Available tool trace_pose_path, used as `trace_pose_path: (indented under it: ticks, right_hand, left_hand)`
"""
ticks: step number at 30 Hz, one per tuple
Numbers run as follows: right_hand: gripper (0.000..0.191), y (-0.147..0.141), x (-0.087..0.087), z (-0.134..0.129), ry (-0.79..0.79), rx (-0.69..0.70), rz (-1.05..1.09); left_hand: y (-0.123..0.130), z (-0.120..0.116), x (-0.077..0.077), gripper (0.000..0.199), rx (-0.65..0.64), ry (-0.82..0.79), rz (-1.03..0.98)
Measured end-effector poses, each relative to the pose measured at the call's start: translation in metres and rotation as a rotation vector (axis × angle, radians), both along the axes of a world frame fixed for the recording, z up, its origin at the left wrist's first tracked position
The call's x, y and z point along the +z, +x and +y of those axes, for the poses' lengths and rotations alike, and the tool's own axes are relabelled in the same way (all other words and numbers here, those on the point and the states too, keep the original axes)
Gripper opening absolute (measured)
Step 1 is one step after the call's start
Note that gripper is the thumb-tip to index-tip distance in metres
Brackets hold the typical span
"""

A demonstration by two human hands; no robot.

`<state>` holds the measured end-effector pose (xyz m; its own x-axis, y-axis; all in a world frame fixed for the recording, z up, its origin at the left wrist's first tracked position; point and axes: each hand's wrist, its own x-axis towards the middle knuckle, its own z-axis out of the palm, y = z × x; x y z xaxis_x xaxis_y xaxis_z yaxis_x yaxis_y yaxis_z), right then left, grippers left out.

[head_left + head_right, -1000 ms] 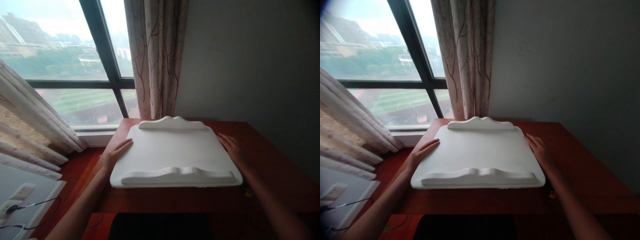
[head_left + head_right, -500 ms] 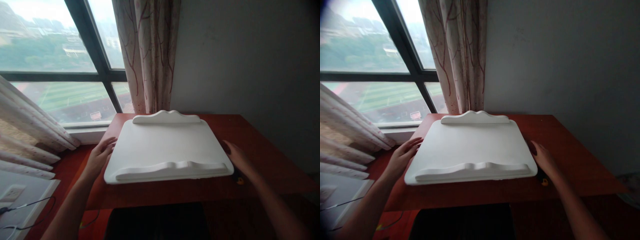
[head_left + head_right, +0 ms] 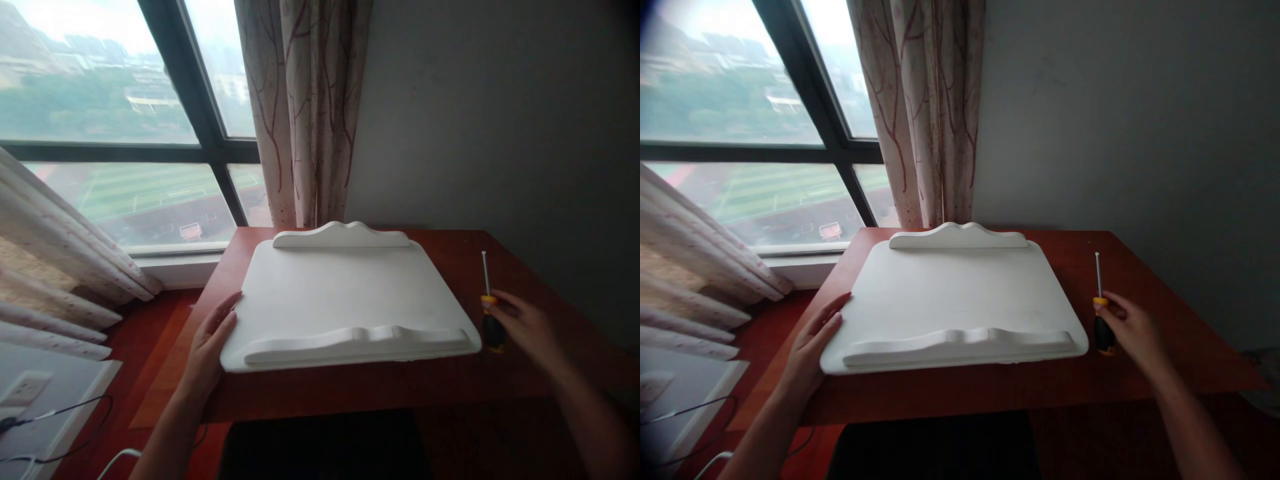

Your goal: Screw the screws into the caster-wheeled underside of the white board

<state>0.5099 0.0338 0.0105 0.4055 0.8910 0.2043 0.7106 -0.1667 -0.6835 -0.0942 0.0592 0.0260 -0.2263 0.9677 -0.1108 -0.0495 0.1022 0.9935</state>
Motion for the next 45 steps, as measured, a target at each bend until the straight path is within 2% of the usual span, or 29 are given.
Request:
trace_pose_path:
  ticks: [1,3,5,6,8,11,14,18,23,26,30,34,37,39,41,45]
  right_hand:
    - [0.05,-0.008,0.017,0.006,0.013,0.017,-0.042]
    - [0.042,-0.034,0.054,0.021,0.075,0.184,-0.246]
    - [0.038,-0.071,0.084,0.036,0.117,0.326,-0.329]
    - [0.036,-0.091,0.095,0.044,0.094,0.405,-0.339]
    - [0.034,-0.13,0.105,0.059,0.069,0.543,-0.346]
    - [0.032,-0.172,0.099,0.079,0.067,0.717,-0.357]
    - [0.034,-0.193,0.084,0.092,0.006,0.793,-0.364]
    - [0.032,-0.203,0.073,0.097,-0.025,0.81,-0.361]
    - [0.04,-0.202,0.074,0.093,-0.026,0.811,-0.341]
    - [0.043,-0.193,0.079,0.085,-0.028,0.767,-0.269]
    - [0.042,-0.16,0.077,0.067,-0.012,0.587,-0.146]
    - [0.051,-0.11,0.055,0.033,0.055,0.277,-0.048]
    - [0.063,-0.087,0.03,-0.005,0.012,0.06,0.161]
    - [0.072,-0.087,0.013,-0.031,-0.013,-0.036,0.348]
    - [0.072,-0.097,0.0,-0.052,-0.023,-0.154,0.448]
    - [0.066,-0.117,-0.015,-0.068,0.032,-0.243,0.533]
  left_hand:
    - [-0.001,0.0,0.0,0.064,-0.009,-0.001,-0.006]
    - [-0.002,0.0,-0.002,0.064,-0.019,-0.005,-0.021]
    - [-0.004,-0.001,-0.004,0.064,-0.019,-0.006,-0.031]
    - [-0.004,-0.001,-0.005,0.064,-0.016,-0.005,-0.033]
    - [-0.005,-0.001,-0.006,0.063,-0.018,0.0,-0.036]
    - [-0.005,-0.001,-0.007,0.06,-0.023,0.017,-0.028]
    - [-0.005,-0.002,-0.005,0.058,-0.021,0.02,-0.02]
    - [-0.004,-0.002,-0.003,0.057,-0.019,0.018,-0.011]
    - [-0.003,-0.003,0.001,0.057,0.0,0.011,0.034]
    - [-0.002,-0.004,0.0,0.059,0.012,0.017,0.05]
    - [-0.004,-0.003,-0.003,0.067,0.018,-0.015,0.056]
    - [-0.012,-0.007,-0.001,0.07,-0.016,0.026,0.141]
    - [-0.016,-0.018,0.006,0.066,-0.036,0.027,0.164]
    - [-0.015,-0.028,0.01,0.058,-0.031,0.029,0.189]
    - [-0.012,-0.037,0.009,0.056,-0.009,0.028,0.184]
    - [-0.008,-0.041,-0.003,0.061,0.025,0.003,0.082]
